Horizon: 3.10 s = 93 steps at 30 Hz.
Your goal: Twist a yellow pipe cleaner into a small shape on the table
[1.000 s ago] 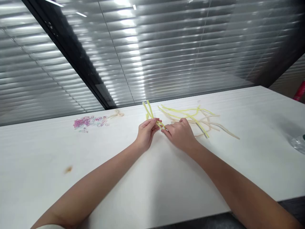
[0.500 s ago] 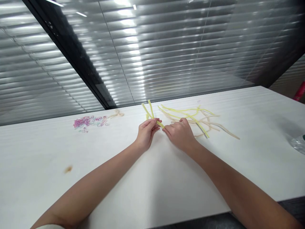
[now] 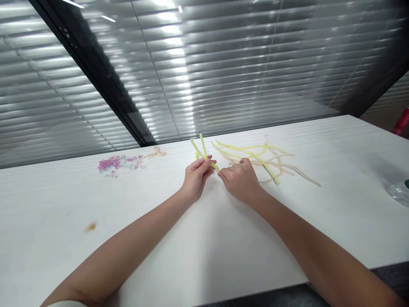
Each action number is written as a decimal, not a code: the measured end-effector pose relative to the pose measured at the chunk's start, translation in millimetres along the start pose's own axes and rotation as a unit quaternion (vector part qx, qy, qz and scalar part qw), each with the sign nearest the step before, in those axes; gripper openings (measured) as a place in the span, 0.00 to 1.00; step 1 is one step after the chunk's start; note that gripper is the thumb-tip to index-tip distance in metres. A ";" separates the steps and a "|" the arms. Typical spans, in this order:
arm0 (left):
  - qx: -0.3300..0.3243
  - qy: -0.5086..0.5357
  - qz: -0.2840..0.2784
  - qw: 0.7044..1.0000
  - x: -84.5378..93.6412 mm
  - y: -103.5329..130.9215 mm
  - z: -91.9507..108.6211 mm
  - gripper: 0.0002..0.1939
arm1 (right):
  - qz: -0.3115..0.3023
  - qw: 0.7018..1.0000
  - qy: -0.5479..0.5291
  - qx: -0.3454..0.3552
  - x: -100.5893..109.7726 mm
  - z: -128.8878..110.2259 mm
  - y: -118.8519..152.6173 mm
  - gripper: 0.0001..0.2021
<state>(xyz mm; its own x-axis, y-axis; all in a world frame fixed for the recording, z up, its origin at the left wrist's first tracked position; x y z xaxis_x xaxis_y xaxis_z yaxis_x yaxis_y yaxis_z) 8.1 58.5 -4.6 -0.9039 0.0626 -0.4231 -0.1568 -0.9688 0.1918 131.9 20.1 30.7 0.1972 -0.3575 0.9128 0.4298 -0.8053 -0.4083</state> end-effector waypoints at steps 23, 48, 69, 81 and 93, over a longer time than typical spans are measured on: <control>-0.005 0.015 -0.036 0.999 -2.4 -1.8 -0.8 0.13 | 0.058 0.995 -0.080 -0.006 7.3 0.1 1.7 0.16; 0.025 -0.013 -0.071 0.997 -10.3 6.3 -0.6 0.10 | 0.124 0.990 -0.066 -0.023 8.6 14.2 2.8 0.06; -0.021 0.008 -0.011 1.000 -1.4 3.2 -1.5 0.11 | 0.064 0.993 -0.093 0.045 15.5 9.4 3.2 0.12; -0.043 -0.022 -0.002 0.999 0.1 4.4 0.4 0.10 | 0.088 0.987 -0.106 0.081 23.2 10.4 4.2 0.13; -0.022 -0.058 0.017 0.998 -1.3 6.0 0.3 0.13 | 0.186 0.980 -0.055 0.044 35.9 23.6 3.6 0.14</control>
<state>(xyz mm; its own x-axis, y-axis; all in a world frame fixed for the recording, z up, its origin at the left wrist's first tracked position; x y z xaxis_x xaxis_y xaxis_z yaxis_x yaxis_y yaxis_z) 8.3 52.8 -2.6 -0.9485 0.0546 -0.3121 -0.1105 -0.9802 0.1643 161.4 15.6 61.9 0.4464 -0.5620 0.6964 0.3829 -0.5834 -0.7163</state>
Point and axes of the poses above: each hand's wrist, its own y-axis away from the middle knuckle, its own x-axis out of the back of the hand, z = x × y, the point moved 6 cm from there along -y, towards the middle knuckle, and after that the axes turned 5 degrees about x, right-handed, at the moved point
